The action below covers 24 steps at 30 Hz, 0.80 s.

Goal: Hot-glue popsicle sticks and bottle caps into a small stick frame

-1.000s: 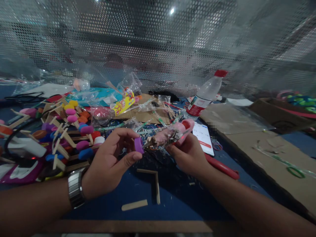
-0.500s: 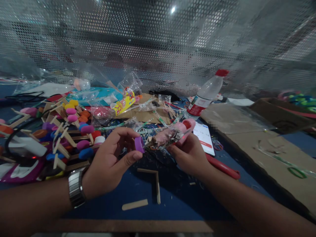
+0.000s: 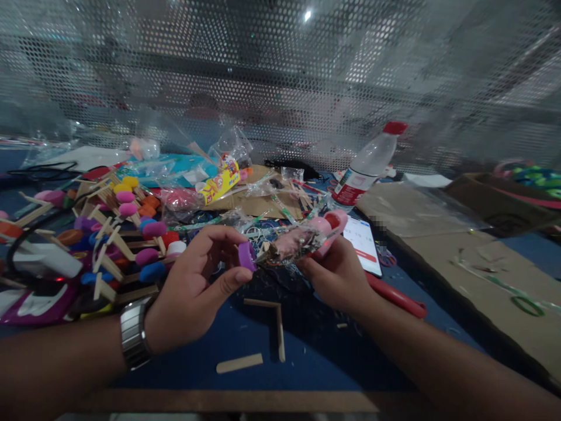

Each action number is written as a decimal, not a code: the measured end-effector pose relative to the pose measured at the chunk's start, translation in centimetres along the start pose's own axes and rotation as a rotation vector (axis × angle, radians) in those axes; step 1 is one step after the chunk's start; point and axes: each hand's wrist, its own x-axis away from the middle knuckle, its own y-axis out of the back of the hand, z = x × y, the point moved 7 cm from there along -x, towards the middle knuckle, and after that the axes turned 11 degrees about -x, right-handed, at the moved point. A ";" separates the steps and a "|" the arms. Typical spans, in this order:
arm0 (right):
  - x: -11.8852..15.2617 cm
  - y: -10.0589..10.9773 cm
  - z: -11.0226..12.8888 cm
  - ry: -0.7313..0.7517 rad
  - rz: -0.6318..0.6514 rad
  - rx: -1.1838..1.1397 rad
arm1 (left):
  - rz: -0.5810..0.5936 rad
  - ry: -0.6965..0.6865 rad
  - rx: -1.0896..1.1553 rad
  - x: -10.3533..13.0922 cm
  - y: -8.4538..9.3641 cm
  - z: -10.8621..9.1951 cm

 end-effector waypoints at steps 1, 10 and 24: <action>0.0 0.0 -0.1 -0.016 0.001 -0.013 | 0.000 0.001 0.000 0.0 0.0 0.0; 0.0 0.0 0.1 0.023 0.005 -0.013 | -0.009 0.009 0.003 0.0 0.1 -0.2; 0.0 -0.6 0.8 0.106 0.081 -0.038 | -0.009 0.015 0.026 0.1 0.1 -0.1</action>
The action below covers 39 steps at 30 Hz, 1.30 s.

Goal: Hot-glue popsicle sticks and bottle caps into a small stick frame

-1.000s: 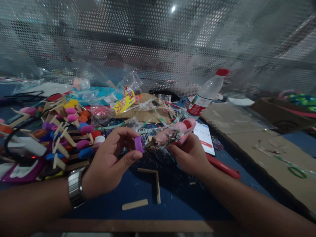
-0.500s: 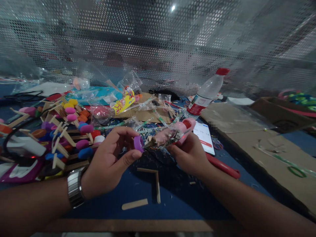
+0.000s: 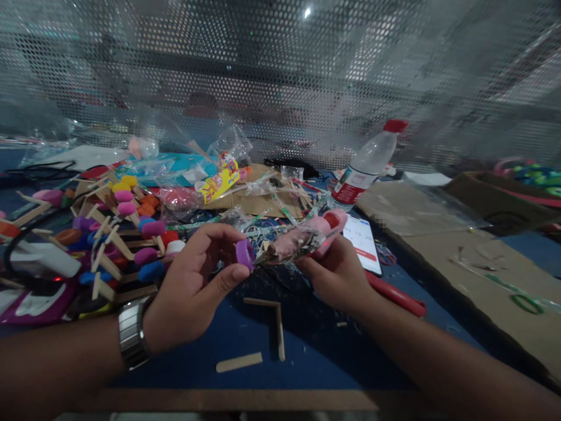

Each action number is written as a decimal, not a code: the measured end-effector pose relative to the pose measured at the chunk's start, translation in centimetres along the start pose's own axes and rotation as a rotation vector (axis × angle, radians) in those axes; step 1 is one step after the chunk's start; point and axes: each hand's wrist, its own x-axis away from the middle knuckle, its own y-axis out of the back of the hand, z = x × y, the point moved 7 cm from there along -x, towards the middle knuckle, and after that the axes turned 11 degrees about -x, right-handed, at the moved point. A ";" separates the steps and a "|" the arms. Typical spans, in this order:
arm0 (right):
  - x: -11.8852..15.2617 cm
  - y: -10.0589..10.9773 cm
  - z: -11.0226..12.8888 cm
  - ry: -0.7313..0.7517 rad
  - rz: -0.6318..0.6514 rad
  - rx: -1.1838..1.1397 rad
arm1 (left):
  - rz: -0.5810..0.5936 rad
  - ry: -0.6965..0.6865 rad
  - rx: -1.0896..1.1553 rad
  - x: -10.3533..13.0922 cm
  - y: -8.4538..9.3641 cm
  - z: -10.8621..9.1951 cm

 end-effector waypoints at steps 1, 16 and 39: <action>0.0 0.0 0.0 0.002 0.006 0.007 | -0.001 0.002 0.005 0.0 0.0 0.0; 0.0 0.0 -0.2 -0.036 0.023 0.034 | -0.027 0.003 0.016 -0.2 0.1 -0.1; 0.0 0.0 -0.1 -0.032 0.005 0.042 | -0.038 -0.004 0.003 -0.1 0.3 -0.5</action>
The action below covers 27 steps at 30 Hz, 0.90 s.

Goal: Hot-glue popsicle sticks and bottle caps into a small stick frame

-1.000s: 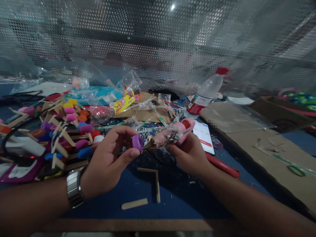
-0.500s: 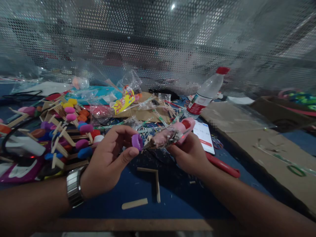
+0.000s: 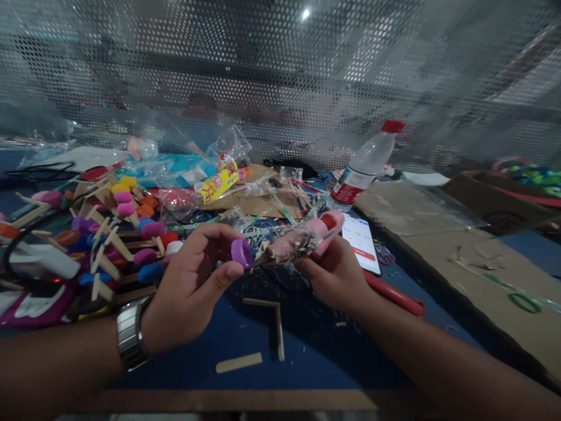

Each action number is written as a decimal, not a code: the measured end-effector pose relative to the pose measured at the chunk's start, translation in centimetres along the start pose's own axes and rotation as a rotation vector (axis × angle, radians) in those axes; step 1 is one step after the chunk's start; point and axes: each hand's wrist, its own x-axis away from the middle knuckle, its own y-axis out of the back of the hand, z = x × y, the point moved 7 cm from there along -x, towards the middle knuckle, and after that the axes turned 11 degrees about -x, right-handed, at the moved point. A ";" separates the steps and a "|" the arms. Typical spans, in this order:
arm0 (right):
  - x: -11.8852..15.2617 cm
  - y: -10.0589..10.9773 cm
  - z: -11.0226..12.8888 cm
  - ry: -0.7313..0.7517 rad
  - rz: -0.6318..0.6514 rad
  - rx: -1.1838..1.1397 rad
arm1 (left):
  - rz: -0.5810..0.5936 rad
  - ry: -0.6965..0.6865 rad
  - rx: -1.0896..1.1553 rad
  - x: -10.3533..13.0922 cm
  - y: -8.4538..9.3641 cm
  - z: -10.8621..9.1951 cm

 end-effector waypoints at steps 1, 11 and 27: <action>0.0 0.0 0.0 -0.008 0.001 0.005 | -0.002 0.001 -0.001 0.0 0.0 0.0; 0.1 0.1 -0.2 0.003 0.012 0.021 | -0.012 -0.008 0.009 -0.1 0.0 -0.1; 0.0 0.2 -0.2 -0.001 -0.002 0.040 | -0.037 -0.011 0.001 0.0 0.1 -0.2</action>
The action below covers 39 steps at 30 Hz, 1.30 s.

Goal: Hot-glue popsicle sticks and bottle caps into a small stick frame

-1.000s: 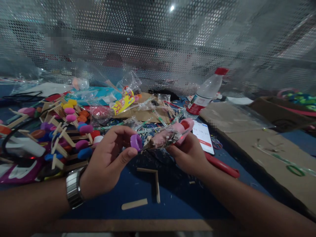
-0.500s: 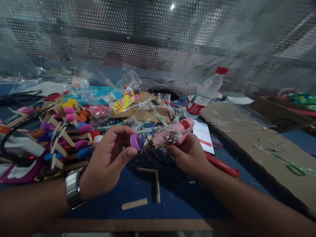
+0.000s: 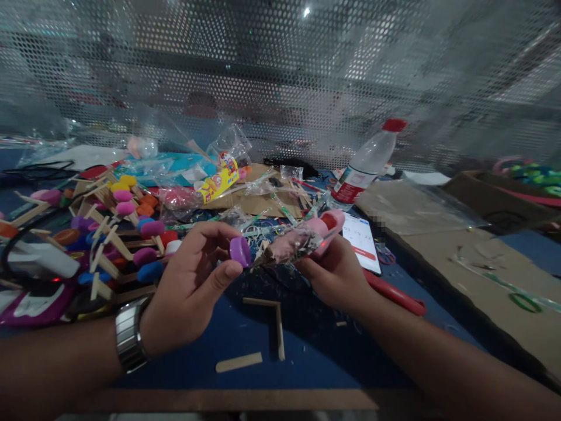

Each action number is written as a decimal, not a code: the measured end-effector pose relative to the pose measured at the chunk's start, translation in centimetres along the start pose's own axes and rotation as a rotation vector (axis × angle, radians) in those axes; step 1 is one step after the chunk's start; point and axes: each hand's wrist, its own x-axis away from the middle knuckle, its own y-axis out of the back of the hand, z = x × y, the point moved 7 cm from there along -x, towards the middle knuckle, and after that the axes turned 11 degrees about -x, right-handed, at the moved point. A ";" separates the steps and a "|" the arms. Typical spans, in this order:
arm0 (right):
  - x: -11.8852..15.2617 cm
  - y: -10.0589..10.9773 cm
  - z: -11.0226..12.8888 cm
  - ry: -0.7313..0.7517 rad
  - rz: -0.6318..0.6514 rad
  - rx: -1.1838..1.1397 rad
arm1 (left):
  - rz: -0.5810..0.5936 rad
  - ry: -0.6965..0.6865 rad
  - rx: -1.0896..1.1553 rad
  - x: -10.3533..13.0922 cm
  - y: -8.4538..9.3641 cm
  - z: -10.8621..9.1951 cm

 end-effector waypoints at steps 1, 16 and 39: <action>0.0 0.0 0.1 -0.001 -0.004 -0.002 | -0.004 0.001 -0.004 0.0 0.0 0.0; 0.0 0.0 0.0 -0.001 0.006 0.035 | -0.013 0.007 -0.020 0.0 0.2 0.0; 0.1 0.3 -0.6 -0.093 -0.018 0.033 | -0.015 0.010 -0.080 -0.1 0.3 0.0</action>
